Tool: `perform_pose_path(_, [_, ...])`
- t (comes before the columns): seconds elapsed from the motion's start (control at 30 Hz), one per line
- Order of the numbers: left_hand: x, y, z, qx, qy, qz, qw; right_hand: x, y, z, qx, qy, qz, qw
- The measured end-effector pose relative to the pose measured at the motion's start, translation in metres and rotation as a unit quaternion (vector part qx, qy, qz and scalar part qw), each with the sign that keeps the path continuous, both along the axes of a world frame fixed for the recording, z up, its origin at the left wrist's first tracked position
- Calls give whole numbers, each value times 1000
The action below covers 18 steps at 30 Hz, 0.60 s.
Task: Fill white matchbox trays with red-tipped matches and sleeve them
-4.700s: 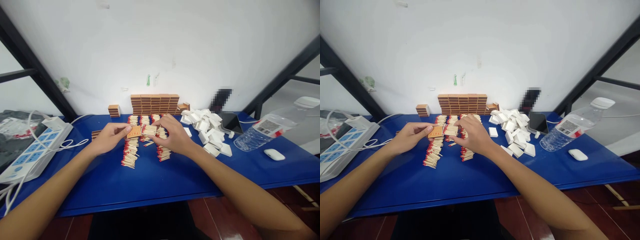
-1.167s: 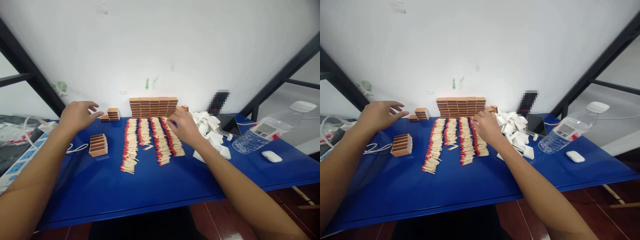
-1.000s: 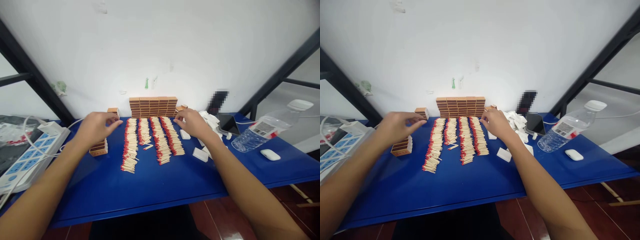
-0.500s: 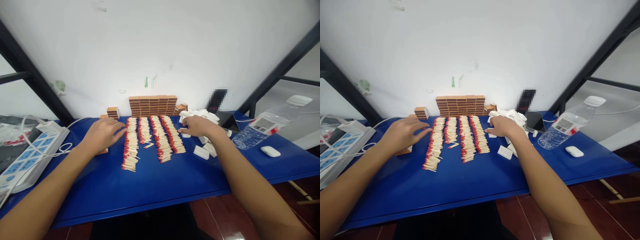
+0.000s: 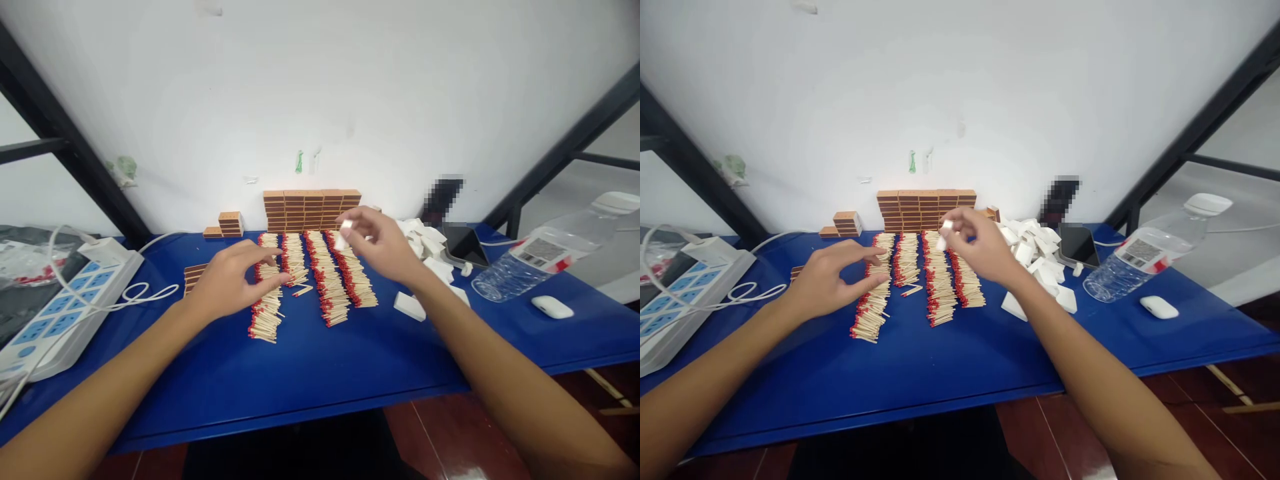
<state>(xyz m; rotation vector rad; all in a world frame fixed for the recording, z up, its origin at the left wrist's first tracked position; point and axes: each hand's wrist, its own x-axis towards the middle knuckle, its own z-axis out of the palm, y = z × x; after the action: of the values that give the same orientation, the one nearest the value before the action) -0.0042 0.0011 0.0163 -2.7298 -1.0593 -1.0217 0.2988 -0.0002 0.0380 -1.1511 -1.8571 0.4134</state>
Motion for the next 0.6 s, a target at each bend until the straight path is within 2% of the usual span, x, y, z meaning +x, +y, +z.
perform_pose_path(0.1, [8, -7, -2, -45, -30, -25, 998, -27, -11, -16, -71, 58, 130, 987])
perform_pose_path(0.17, [9, -8, -3, -60, -42, -35, 997, -37, -16, -25, -109, 49, 174, 978])
perform_pose_path(0.33, [7, -4, -4, -69, -43, -52, 995, -43, -16, -38, -132, 37, 189, 972])
perform_pose_path(0.5, [7, -3, -3, -84, -27, -59, 994, -43, -14, -41, -136, 44, 183, 973])
perform_pose_path(0.6, [5, 1, -5, -71, -20, -60, 996, -42, -12, -42, -116, 17, 176, 977])
